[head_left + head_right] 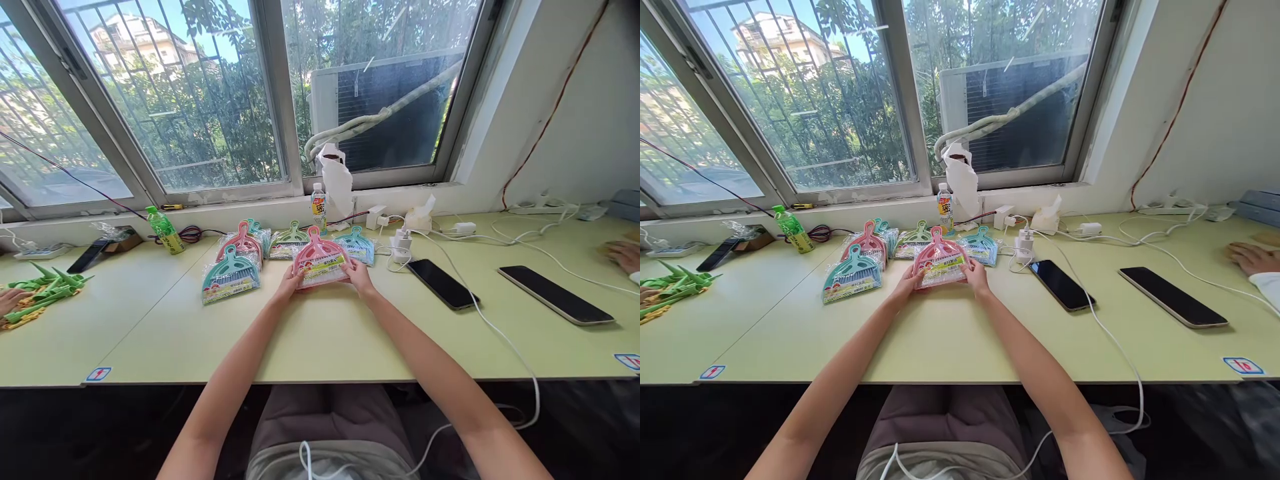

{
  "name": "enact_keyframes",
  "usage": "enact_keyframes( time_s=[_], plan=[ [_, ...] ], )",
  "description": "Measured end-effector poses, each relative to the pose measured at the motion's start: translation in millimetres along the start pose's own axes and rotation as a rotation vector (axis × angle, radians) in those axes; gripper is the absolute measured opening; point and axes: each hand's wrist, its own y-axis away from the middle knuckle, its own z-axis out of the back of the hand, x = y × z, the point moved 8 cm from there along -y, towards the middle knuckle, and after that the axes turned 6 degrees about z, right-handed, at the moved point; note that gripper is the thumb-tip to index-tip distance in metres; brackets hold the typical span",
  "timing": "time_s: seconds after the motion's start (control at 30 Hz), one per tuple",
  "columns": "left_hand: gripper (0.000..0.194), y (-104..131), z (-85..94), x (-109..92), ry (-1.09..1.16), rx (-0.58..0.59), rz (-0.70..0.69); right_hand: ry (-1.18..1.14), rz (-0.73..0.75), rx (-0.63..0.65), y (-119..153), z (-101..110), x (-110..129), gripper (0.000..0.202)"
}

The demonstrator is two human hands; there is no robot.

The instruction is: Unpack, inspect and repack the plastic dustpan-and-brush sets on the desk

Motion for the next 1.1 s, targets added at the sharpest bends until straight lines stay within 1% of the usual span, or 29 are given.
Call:
enact_keyframes(
  time_s=[0.13, 0.23, 0.33, 0.43, 0.5, 0.57, 0.63, 0.73, 0.83, 0.93, 1.0, 1.1],
  plan=[
    [0.060, -6.4, 10.0, 2.1, 0.002, -0.071, -0.010, -0.062, -0.116, 0.021, 4.2, -6.7, -6.5, 0.036],
    [0.058, -7.0, 14.8, 1.1, -0.040, -0.116, -0.003, -0.079, -0.122, 0.051, 7.4, -11.2, -4.2, 0.033],
    [0.056, -5.6, 14.2, -4.6, -0.083, -0.104, -0.032, -0.098, -0.083, 0.072, 10.4, -13.9, 1.2, 0.036],
    [0.055, -3.6, 14.9, -9.8, -0.106, -0.104, -0.060, -0.051, -0.064, 0.088, 12.4, -13.9, 4.0, 0.053],
    [0.054, -3.2, 14.8, -10.6, -0.126, -0.103, -0.060, -0.008, -0.064, 0.121, 12.8, -15.1, 3.7, 0.059],
    [0.053, -3.4, 13.4, -10.7, -0.151, -0.093, -0.065, 0.009, -0.067, 0.137, 12.4, -15.4, 2.4, 0.056],
    [0.052, -4.1, 10.9, -10.7, -0.178, -0.079, -0.074, 0.001, -0.069, 0.108, 11.1, -13.0, 0.6, 0.052],
    [0.047, -5.7, 8.3, -10.7, -0.241, -0.079, -0.081, -0.014, -0.073, 0.038, 7.3, -6.1, -3.3, 0.053],
    [0.045, -6.4, 12.2, -9.0, -0.297, -0.131, -0.045, 0.053, -0.037, -0.015, -1.4, 5.7, -6.4, 0.055],
    [0.045, -5.4, 19.5, -6.5, -0.299, -0.183, 0.004, 0.184, 0.008, -0.093, -14.8, 25.7, -10.5, 0.054],
    [0.042, -4.4, 24.8, -7.3, -0.302, -0.215, 0.000, 0.283, 0.015, -0.169, -24.5, 41.4, -14.4, 0.051],
    [0.035, -5.1, 30.1, -6.0, -0.326, -0.229, 0.005, 0.508, 0.003, -0.288, -36.7, 61.8, -18.2, 0.044]
  ],
)
